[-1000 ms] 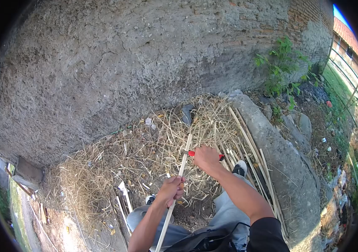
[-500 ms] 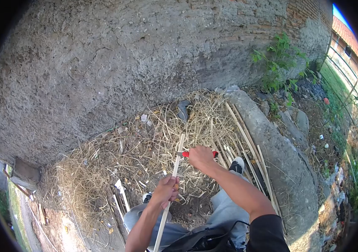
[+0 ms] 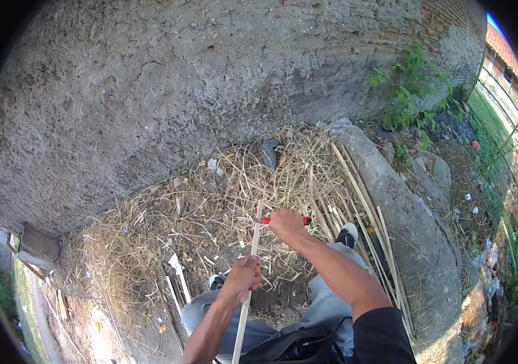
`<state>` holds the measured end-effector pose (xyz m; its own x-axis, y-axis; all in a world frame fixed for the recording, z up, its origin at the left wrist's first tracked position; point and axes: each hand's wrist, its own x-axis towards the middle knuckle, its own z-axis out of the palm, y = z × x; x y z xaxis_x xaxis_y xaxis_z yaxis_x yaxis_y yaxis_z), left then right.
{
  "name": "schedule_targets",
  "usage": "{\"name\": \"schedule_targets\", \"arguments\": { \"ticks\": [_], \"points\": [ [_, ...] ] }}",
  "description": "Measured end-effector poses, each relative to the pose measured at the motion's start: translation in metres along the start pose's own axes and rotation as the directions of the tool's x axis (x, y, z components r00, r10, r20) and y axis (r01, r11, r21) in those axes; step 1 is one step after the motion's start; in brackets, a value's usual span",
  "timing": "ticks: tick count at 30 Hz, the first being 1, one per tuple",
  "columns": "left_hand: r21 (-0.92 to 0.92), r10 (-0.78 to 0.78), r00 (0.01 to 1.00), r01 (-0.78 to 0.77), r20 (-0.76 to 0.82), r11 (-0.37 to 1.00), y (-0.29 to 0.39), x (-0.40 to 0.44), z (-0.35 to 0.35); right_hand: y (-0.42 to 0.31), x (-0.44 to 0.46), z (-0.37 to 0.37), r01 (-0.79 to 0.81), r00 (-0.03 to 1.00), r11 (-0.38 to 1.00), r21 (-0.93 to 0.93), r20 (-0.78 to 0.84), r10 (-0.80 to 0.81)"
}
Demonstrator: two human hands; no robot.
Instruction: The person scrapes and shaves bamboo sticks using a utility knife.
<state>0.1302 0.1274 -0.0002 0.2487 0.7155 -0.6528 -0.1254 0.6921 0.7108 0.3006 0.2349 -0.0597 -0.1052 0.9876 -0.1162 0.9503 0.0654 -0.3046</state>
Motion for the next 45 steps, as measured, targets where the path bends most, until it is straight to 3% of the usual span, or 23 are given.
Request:
{"name": "schedule_targets", "arguments": {
  "ticks": [12,16,26,29,31,33,35,37,45],
  "points": [
    [0.032,0.007,0.999,-0.008,0.049,0.999,-0.005,-0.004,-0.006,0.005,0.017,0.001,-0.054,0.998,0.998,0.035,0.035,0.053],
    [0.044,0.016,1.0,-0.015,-0.013,0.999,-0.004,-0.009,-0.001,0.011,0.026,0.01,-0.037,0.999,0.996,0.078,-0.006,0.037],
    [0.036,-0.078,0.997,0.077,0.025,0.996,-0.023,-0.002,-0.015,0.013,0.034,0.032,-0.175,0.983,0.984,0.02,0.064,0.174],
    [0.068,-0.08,0.994,0.075,0.076,0.995,-0.007,-0.029,-0.005,0.066,0.04,0.059,-0.225,0.974,0.972,-0.061,-0.035,0.223],
    [0.115,-0.07,0.993,0.058,0.098,0.992,-0.003,-0.042,-0.019,0.077,0.041,0.037,-0.327,0.945,0.945,-0.004,0.003,0.327],
    [-0.114,-0.048,0.994,0.06,0.101,0.992,-0.005,-0.029,-0.036,0.074,0.041,0.011,-0.35,0.936,0.937,0.005,-0.045,0.35],
    [-0.097,-0.07,0.991,0.081,0.111,0.992,-0.009,-0.018,-0.042,0.068,0.033,-0.002,-0.362,0.93,0.932,-0.002,-0.061,0.362],
    [-0.156,-0.112,0.971,0.146,0.212,0.977,-0.009,-0.007,-0.041,0.051,0.029,-0.025,-0.4,0.906,0.891,0.213,-0.056,0.42],
    [-0.137,-0.109,0.965,0.145,0.24,0.98,-0.011,-0.005,-0.03,-0.011,-0.024,-0.049,-0.095,0.992,0.99,0.107,-0.075,0.103]
  ]
}}
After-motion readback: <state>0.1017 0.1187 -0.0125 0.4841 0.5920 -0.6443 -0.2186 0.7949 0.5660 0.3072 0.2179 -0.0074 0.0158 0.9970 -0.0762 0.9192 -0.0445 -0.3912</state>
